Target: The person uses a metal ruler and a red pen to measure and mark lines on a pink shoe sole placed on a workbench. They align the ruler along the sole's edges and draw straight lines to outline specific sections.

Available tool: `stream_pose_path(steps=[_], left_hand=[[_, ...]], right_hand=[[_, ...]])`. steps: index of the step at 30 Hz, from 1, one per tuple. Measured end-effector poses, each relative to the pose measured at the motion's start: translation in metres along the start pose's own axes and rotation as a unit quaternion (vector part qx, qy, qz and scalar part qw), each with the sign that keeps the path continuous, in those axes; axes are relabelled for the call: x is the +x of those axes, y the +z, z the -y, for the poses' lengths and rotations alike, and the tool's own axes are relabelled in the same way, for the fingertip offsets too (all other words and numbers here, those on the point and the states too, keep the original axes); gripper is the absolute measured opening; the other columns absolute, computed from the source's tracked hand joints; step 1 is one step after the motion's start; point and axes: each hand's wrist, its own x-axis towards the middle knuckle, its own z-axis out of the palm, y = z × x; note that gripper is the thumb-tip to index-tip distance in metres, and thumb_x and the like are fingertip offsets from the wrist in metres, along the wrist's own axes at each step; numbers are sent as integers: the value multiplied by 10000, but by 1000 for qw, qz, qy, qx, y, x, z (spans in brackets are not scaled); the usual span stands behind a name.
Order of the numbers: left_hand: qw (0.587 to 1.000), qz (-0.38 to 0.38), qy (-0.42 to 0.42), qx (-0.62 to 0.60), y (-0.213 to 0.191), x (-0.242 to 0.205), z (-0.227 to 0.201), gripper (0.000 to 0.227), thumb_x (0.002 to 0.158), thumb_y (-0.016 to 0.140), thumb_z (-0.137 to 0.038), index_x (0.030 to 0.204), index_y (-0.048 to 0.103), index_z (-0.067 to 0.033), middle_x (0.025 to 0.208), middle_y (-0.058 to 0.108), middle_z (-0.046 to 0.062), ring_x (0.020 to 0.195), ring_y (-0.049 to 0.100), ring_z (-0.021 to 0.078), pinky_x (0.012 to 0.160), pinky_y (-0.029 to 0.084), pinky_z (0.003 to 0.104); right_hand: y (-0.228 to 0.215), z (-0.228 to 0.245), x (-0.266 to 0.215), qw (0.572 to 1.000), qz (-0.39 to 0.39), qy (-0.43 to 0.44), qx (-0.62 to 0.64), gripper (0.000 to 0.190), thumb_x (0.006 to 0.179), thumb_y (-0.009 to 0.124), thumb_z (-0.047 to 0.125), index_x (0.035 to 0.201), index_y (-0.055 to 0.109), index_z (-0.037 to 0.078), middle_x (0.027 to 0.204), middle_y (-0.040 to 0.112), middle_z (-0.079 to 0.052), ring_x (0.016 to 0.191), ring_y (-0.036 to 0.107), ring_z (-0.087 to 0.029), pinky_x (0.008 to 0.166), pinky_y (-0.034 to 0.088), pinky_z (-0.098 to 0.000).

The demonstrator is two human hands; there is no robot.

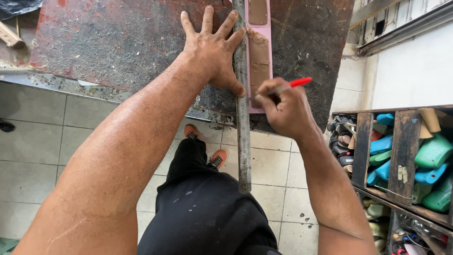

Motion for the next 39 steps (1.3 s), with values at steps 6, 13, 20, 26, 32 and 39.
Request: stream_pose_path(steps=[6,13,20,26,32,39], left_hand=[[1000,17,-9,-4,-6,-3,-2,1412,570,695,-929,1665,56,-307,1739,-117,-36,1561,-146,402,1144,-17,828],[1000,-2,-1,-17,-5,-3,0,1389,561,745,-890,1653,114,-310,1743,-72,-26,1567,-99,421,1138,19,843],[1000,26,-10,-1,-7,-4,-2,1416,570,679,-934,1666,37,-309,1743,-123,-55,1571,-148,399,1150,-7,829],[999,32,-8,0,-9,-6,-3,1407,585,689,-916,1666,17,-317,1744,-128,-54,1576,-138,404,1150,10,831],[999,32,-9,-6,-7,-3,-2,1394,593,707,-900,1665,37,-313,1742,-136,-46,1571,-150,407,1152,-6,829],[1000,22,-9,5,-6,-2,-2,1405,567,690,-923,1665,58,-315,1740,-117,-54,1567,-130,406,1140,27,842]], right_hand=[[-1,-13,59,997,-64,-32,-22,61,993,665,46,994,631,97,897,713,-65,696,644,-155,637,585,-321],[4,-36,110,969,-176,-169,-22,113,956,708,-2,997,616,48,948,705,-106,801,675,-243,706,563,-379],[13,-50,127,953,-236,-185,-33,115,970,702,43,951,611,112,856,661,-18,666,575,-182,611,464,-354],[18,-58,117,959,-208,-182,-63,135,976,653,-1,941,571,100,809,623,-35,630,537,-168,545,455,-331],[21,-22,35,987,-107,-96,-77,112,977,591,-5,894,626,62,786,661,-84,585,542,-165,496,466,-306],[22,-15,-27,994,-82,-64,-31,31,997,638,131,974,628,113,980,705,-74,889,680,-245,714,525,-390]])
